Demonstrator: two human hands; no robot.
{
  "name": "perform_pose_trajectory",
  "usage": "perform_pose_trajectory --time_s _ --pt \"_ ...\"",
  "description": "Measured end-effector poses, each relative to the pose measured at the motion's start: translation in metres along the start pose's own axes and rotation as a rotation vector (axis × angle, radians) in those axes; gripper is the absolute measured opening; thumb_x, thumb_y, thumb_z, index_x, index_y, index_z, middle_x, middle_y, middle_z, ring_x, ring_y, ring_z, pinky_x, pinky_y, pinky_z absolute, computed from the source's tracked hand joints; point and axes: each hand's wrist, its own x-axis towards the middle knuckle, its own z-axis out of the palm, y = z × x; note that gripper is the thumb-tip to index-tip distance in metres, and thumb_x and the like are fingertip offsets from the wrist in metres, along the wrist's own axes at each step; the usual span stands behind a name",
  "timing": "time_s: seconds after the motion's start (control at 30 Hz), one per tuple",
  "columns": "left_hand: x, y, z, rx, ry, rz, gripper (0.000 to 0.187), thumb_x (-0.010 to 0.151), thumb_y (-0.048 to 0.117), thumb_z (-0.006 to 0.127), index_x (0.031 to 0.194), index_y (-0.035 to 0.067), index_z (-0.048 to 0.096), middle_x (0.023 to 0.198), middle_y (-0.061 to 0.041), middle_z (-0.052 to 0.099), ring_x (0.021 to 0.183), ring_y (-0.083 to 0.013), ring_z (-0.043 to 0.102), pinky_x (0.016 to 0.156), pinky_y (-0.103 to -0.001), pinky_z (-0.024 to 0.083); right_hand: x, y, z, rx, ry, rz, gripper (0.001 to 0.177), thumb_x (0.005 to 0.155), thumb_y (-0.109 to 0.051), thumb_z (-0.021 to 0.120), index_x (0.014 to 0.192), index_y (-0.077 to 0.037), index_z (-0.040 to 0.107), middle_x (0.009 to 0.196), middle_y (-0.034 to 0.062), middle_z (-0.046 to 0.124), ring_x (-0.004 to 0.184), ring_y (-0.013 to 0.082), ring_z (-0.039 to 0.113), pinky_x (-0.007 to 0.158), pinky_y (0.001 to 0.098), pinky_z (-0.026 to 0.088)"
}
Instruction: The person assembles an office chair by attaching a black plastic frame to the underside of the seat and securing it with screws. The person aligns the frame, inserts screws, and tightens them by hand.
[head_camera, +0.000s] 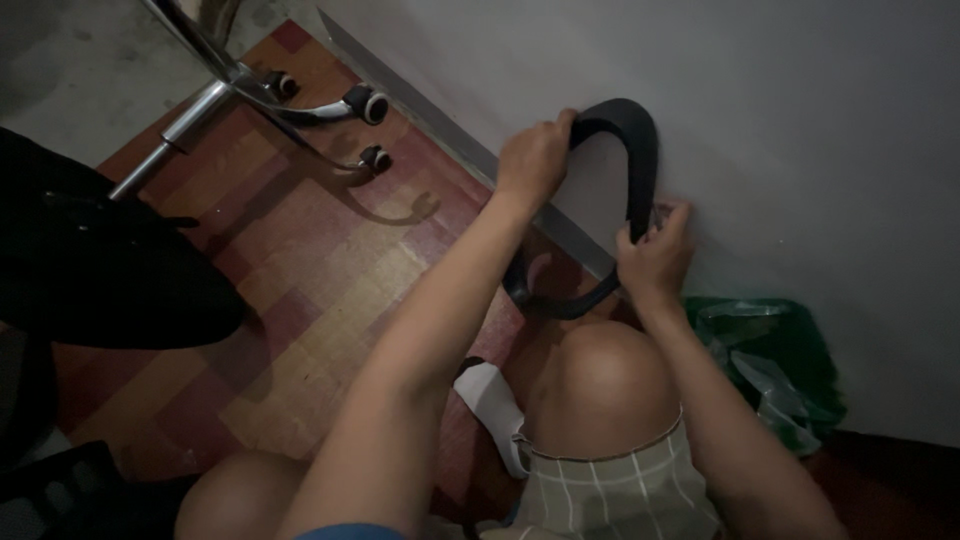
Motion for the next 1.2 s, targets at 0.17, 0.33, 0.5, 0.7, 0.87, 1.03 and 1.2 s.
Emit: perform_pose_trajectory --time_s 0.17,0.33,0.5,0.7,0.87,1.03,1.2 --pt "0.000 0.000 -0.010 0.001 -0.081 -0.023 0.043 0.090 0.019 0.068 0.131 0.012 0.056 0.101 -0.015 0.074 0.092 -0.0371 0.073 0.075 -0.050 0.058 0.006 -0.017 -0.011 -0.201 -0.074 0.162 0.056 0.087 -0.013 0.079 0.133 -0.002 0.049 0.082 0.0218 0.069 0.073 0.0337 0.071 0.070 0.0442 0.055" --pt "-0.002 0.001 -0.009 -0.030 -0.106 -0.035 0.060 0.088 0.021 0.070 0.143 0.010 0.047 0.107 -0.017 0.073 0.092 -0.0379 0.072 0.075 -0.049 0.058 0.011 -0.022 -0.016 -0.252 0.045 -0.047 0.065 0.080 -0.020 0.089 0.128 -0.001 0.049 0.090 0.0241 0.069 0.078 0.0363 0.072 0.069 0.0439 0.057" --pt "0.001 -0.003 -0.006 -0.041 -0.037 -0.090 0.049 0.091 0.007 0.058 0.138 0.018 0.058 0.103 -0.015 0.076 0.089 -0.0385 0.074 0.074 -0.051 0.059 0.017 -0.017 -0.011 -0.253 -0.093 0.071 0.058 0.089 -0.023 0.085 0.133 -0.004 0.053 0.102 0.0240 0.073 0.088 0.0364 0.074 0.078 0.0446 0.059" --pt "-0.016 0.021 0.005 0.056 -0.139 0.185 0.042 0.095 0.010 0.055 0.137 0.005 0.056 0.098 -0.018 0.076 0.075 -0.0361 0.075 0.061 -0.048 0.059 0.004 0.002 -0.019 -0.107 0.032 0.069 0.061 0.087 -0.008 0.080 0.137 0.004 0.047 0.126 0.0285 0.065 0.113 0.0346 0.070 0.095 0.0421 0.058" --pt "-0.027 0.056 0.026 0.073 -0.002 0.273 0.043 0.090 0.006 0.055 0.133 0.004 0.058 0.102 -0.017 0.075 0.077 -0.0327 0.075 0.061 -0.043 0.060 -0.014 0.012 -0.044 0.025 0.117 0.161 0.063 0.089 -0.007 0.080 0.138 0.003 0.042 0.131 0.0245 0.061 0.115 0.0273 0.068 0.089 0.0360 0.059" --pt "-0.023 0.059 0.018 0.042 -0.018 0.245 0.028 0.092 0.011 0.059 0.120 0.004 0.062 0.095 -0.016 0.075 0.074 -0.0343 0.074 0.060 -0.045 0.059 -0.003 0.008 -0.056 -0.001 0.115 0.039 0.059 0.093 -0.008 0.085 0.136 0.001 0.046 0.125 0.0200 0.064 0.104 0.0207 0.067 0.080 0.0337 0.057" --pt "-0.025 0.062 -0.002 0.000 -0.070 0.203 0.032 0.085 0.025 0.071 0.106 0.004 0.059 0.088 -0.016 0.074 0.075 -0.0368 0.074 0.060 -0.047 0.058 0.003 0.003 -0.058 -0.047 0.139 0.049 0.059 0.092 -0.011 0.086 0.135 0.001 0.047 0.121 0.0182 0.066 0.099 0.0188 0.068 0.079 0.0325 0.058"
